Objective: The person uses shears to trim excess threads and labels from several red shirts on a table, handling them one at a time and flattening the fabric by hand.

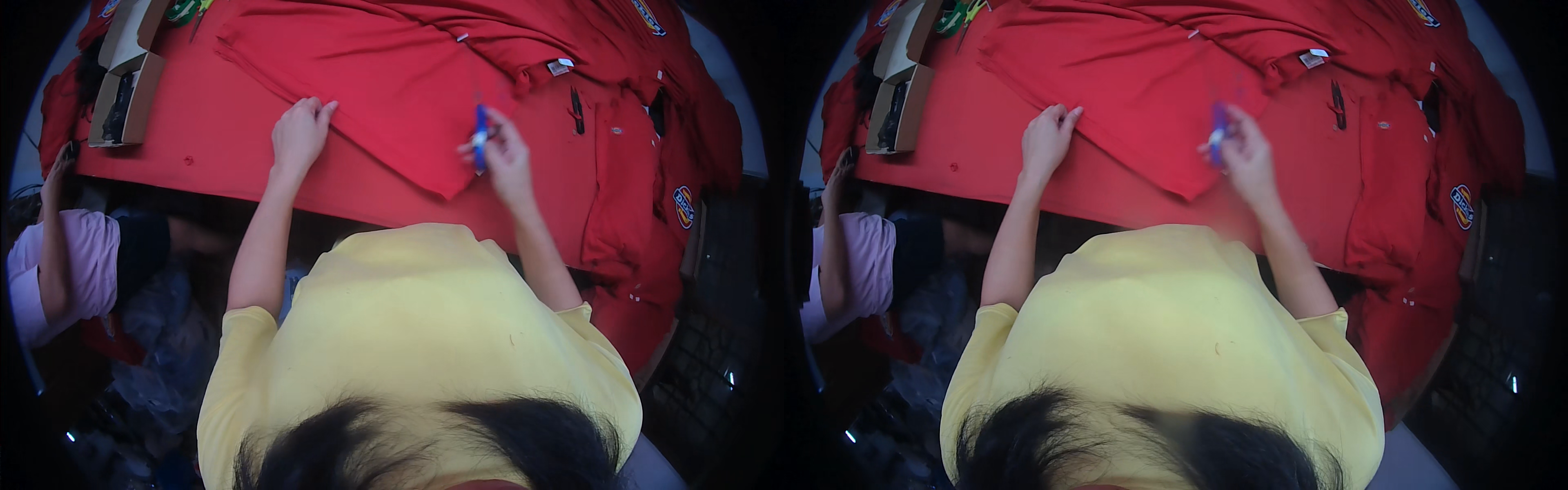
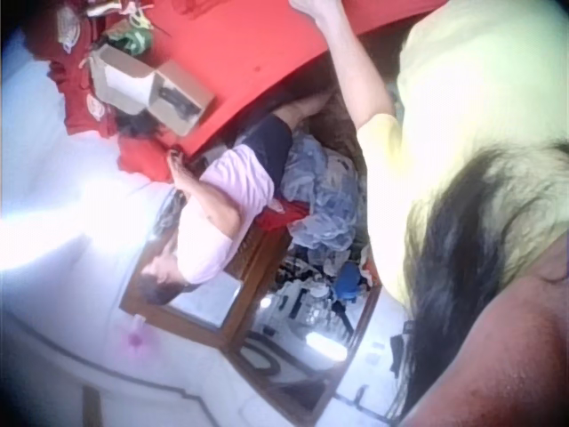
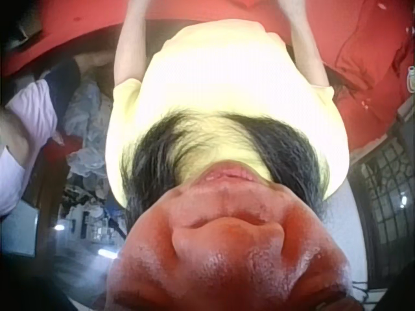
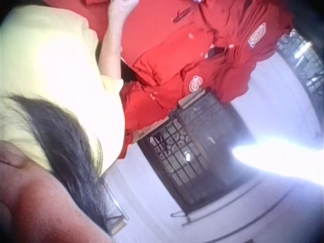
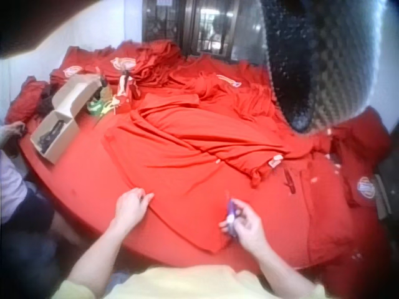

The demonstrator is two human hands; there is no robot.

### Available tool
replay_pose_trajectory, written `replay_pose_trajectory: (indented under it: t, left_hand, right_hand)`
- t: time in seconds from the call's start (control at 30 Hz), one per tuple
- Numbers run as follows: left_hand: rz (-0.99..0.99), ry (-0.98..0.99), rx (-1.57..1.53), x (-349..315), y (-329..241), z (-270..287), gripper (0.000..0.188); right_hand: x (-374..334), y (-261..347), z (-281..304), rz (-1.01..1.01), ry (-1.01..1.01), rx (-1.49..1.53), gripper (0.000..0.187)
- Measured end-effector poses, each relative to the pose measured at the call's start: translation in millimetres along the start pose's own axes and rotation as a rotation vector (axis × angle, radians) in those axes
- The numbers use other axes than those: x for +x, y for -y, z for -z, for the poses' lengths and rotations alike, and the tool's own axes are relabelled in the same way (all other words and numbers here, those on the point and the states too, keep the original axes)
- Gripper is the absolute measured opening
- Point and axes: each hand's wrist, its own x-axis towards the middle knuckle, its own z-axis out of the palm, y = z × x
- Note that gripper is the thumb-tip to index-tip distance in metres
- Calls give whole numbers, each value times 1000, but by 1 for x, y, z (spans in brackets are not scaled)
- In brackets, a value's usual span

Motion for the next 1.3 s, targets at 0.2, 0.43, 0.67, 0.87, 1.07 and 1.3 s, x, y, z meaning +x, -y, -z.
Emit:
replay_pose_trajectory:
  t: [0.2,0.43,0.67,0.87,1.07,1.3]
  left_hand:
    - [293,47,-1051,-8,13,-7,39]
    - [507,587,-1583,-75,-109,-24,26]
    - [366,355,-1666,21,-94,16,34]
    - [419,472,-1586,22,-73,-11,32]
    - [467,468,-1647,3,-80,-10,24]
    - [443,379,-1638,-8,-95,4,26]
  right_hand:
    - [-52,-1,-5,-147,70,-148,49]
    - [-54,4,15,-65,4,139,48]
    - [-40,34,16,79,104,13,52]
    - [-36,7,9,-84,260,-263,58]
    - [-36,8,3,27,289,-543,58]
    - [-38,6,3,84,263,-588,57]
